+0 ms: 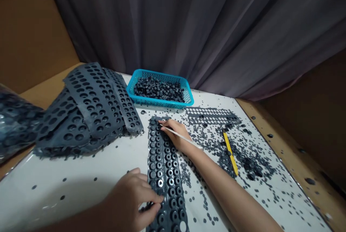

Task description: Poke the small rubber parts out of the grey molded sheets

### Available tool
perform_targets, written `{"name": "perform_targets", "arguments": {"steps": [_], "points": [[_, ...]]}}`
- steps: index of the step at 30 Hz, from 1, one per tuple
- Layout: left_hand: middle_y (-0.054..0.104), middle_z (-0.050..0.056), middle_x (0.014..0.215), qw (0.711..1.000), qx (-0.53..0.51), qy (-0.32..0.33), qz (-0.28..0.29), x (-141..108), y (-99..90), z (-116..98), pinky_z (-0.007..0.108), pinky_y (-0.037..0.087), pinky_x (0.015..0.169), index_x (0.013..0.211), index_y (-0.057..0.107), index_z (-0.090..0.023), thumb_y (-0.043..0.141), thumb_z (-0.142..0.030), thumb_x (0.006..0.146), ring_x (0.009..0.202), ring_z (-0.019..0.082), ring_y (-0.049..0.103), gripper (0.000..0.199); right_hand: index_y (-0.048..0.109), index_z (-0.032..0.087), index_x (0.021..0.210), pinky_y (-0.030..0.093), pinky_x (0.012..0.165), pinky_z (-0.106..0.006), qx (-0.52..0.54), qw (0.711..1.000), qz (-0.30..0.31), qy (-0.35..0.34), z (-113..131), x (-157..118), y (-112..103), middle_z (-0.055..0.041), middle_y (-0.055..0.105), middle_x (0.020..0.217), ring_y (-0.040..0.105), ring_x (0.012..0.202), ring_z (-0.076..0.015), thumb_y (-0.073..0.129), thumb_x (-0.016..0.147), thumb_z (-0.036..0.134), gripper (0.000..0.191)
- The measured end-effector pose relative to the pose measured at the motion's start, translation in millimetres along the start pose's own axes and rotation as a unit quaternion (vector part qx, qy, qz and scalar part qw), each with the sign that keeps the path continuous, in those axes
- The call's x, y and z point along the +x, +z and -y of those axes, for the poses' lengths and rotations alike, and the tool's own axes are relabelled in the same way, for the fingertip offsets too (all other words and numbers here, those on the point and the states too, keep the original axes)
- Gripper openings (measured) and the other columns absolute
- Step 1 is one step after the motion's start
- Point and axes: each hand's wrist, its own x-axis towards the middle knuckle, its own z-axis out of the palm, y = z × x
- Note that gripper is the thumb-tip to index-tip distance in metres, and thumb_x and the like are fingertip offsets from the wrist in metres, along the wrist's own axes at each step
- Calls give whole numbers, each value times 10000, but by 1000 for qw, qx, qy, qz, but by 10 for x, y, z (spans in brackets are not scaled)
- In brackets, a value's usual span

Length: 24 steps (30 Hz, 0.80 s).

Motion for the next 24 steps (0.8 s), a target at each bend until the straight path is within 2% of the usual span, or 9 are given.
{"name": "perform_targets", "arguments": {"steps": [7, 10, 14, 17, 21, 24], "points": [[620, -57, 459, 999, 6, 13, -37, -56, 122, 108, 286, 322, 624, 686, 683, -282, 551, -180, 682, 457, 129, 530, 166, 467, 230, 817, 519, 735, -337, -43, 999, 2, 12, 0, 48, 17, -67, 680, 903, 662, 875, -233, 438, 930, 231, 117], [648, -64, 497, 999, 15, 23, -22, -63, 125, 132, 285, 336, 659, 713, 687, -283, 582, -174, 684, 488, 125, 554, 154, 472, 225, 810, 505, 696, -312, -60, 998, -5, 19, -10, 73, 40, -60, 669, 884, 654, 810, -219, 417, 929, 225, 132], [597, -63, 425, 998, 20, 61, -22, -59, 121, 173, 282, 285, 558, 698, 685, -274, 582, -217, 737, 422, 114, 477, 124, 489, 216, 825, 491, 680, -314, -48, 996, -50, 61, -32, 99, 61, -76, 678, 894, 652, 767, -221, 427, 922, 232, 116], [601, -62, 429, 997, 22, 68, -15, -49, 119, 208, 284, 259, 531, 697, 679, -262, 560, -262, 815, 417, 104, 457, 168, 509, 218, 859, 496, 731, -319, 29, 994, -60, 85, -25, 101, 35, -81, 694, 975, 668, 854, -223, 458, 921, 271, 96], [626, -59, 461, 993, 53, 102, 32, -51, 141, 274, 282, 263, 520, 727, 678, -262, 555, -345, 872, 451, 105, 489, 207, 533, 224, 827, 487, 853, -348, 130, 987, -26, 86, -1, 90, -8, -85, 685, 1098, 620, 1085, -239, 529, 898, 322, 121], [571, -55, 408, 990, 99, 90, 36, -99, 202, 361, 267, 316, 560, 572, 603, -230, 500, -310, 906, 454, 101, 501, 358, 545, 227, 831, 470, 898, -378, 128, 988, -3, 84, 0, 88, -4, -89, 666, 1160, 604, 1122, -244, 544, 892, 312, 105]]}}
